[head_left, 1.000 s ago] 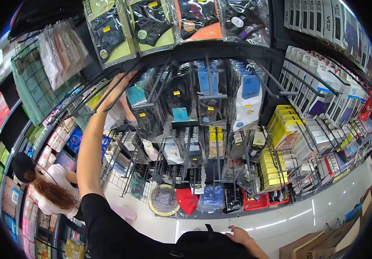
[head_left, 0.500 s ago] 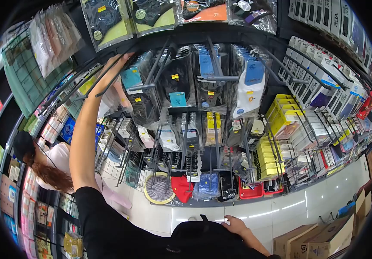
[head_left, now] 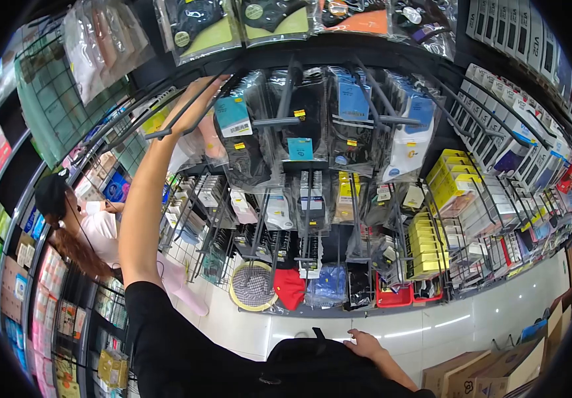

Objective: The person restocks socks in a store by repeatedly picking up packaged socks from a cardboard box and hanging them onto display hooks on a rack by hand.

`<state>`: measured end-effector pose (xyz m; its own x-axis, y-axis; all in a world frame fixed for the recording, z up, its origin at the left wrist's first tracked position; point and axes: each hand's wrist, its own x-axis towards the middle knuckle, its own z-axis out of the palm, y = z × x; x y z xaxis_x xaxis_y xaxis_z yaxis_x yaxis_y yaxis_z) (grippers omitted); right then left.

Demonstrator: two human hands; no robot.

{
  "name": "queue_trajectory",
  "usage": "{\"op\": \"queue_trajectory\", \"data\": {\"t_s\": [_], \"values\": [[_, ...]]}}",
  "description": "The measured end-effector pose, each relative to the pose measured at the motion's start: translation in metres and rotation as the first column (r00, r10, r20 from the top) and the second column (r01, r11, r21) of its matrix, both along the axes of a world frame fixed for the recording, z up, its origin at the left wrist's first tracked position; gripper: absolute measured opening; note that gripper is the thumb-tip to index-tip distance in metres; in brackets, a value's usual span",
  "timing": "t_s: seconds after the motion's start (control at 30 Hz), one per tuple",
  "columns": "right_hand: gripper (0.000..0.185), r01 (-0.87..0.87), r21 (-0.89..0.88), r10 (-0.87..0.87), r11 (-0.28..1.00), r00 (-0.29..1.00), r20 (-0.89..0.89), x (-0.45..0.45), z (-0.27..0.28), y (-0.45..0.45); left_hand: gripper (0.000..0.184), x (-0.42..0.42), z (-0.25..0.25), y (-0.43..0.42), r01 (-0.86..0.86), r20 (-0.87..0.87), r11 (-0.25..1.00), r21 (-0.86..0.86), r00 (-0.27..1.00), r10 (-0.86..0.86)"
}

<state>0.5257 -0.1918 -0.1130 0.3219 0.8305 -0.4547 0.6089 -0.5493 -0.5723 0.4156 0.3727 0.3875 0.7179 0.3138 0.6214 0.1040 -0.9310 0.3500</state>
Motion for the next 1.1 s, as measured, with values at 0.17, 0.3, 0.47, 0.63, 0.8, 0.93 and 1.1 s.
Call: {"op": "queue_trajectory", "data": {"t_s": [0.17,0.3,0.47,0.63,0.8,0.93,1.1], "values": [[0.056,0.021,0.004,-0.021,1.0,1.0,0.009,-0.011,0.006,0.01,0.055,-0.002,0.001,-0.004,0.038,-0.054,0.985,-0.168,0.997,-0.048],[0.055,0.015,-0.029,-0.015,0.999,1.0,-0.002,-0.023,0.01,0.016,0.048,0.003,-0.011,0.006,0.093,0.062,0.996,0.006,0.994,-0.094],[0.055,0.012,-0.069,-0.013,0.998,1.0,-0.022,-0.042,0.002,0.02,0.045,-0.005,-0.015,0.0,0.09,0.082,0.99,0.107,0.992,-0.099],[0.056,0.034,-0.07,-0.036,0.997,0.999,-0.023,-0.055,-0.001,0.016,0.044,-0.004,-0.015,-0.006,0.017,0.09,0.976,0.217,0.995,-0.037],[0.056,0.059,-0.09,-0.06,0.994,0.998,-0.016,-0.064,0.014,0.013,0.047,-0.01,-0.023,0.0,0.062,0.14,0.984,0.17,0.986,-0.087],[0.056,0.058,-0.124,-0.061,0.991,0.998,-0.024,-0.063,0.01,0.009,0.041,-0.017,-0.031,-0.012,-0.077,0.158,0.925,0.373,0.987,0.018],[0.056,0.057,-0.06,-0.059,0.997,0.998,-0.029,-0.048,0.012,-0.005,0.041,-0.025,-0.071,-0.068,-0.39,0.449,0.861,0.326,0.865,0.222]]}}
